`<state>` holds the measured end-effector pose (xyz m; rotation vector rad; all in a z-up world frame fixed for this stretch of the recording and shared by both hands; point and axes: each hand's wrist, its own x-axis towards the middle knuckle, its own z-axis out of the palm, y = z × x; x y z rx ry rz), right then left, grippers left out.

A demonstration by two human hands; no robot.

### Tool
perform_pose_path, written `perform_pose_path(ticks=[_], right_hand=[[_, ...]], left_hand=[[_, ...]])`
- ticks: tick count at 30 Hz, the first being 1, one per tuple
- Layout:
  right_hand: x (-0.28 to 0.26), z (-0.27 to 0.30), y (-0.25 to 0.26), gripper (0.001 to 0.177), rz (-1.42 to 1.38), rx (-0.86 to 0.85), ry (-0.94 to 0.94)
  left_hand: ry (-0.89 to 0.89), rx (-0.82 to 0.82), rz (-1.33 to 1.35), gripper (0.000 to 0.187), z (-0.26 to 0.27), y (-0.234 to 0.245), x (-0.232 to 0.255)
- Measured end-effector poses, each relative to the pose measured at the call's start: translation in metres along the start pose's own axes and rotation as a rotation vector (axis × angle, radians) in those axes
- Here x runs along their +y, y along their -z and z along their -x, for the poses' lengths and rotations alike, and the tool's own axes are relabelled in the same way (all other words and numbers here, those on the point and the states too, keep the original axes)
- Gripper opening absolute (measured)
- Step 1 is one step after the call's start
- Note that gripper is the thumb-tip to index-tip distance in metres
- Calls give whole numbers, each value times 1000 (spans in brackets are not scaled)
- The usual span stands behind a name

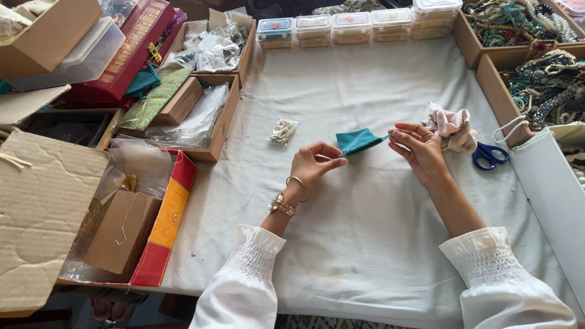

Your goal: The person cleans a gold-colored beaded necklace with a cloth, then places it into a small clear plastic bag. They subsequently put the bagged necklace into a small teal drawstring pouch, place the pouch into a clear plastic container, and wipe the container with a cloth before setting it aside.

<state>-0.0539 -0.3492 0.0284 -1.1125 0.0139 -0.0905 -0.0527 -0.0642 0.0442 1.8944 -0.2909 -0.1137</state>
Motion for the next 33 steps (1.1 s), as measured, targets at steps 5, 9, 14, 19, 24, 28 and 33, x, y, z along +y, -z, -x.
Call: perform_pose_path(ticks=[5, 9, 14, 19, 24, 28, 33], right_hand=[[-3, 1, 0, 23, -17, -17, 0], [-4, 2, 3, 25, -5, -88, -10], [-6, 3, 2, 27, 71, -202, 34], [6, 1, -3, 26, 403, -129, 102], [-8, 25, -40, 22, 1144, -295, 217], [-16, 34, -50, 24, 1390, -429, 381], [7, 30, -38, 19, 1496, -308, 736]], left_hand=[[71, -21, 333, 36, -13, 10, -17], [103, 11, 513, 37, -20, 14, -28], [66, 16, 64, 32, -7, 28, 2], [-89, 138, -374, 22, -6, 17, -10], [-634, 31, -637, 30, -8, -4, -40], [-632, 70, -688, 24, -6, -3, -40], [-352, 17, -930, 23, 5, 5, 0]])
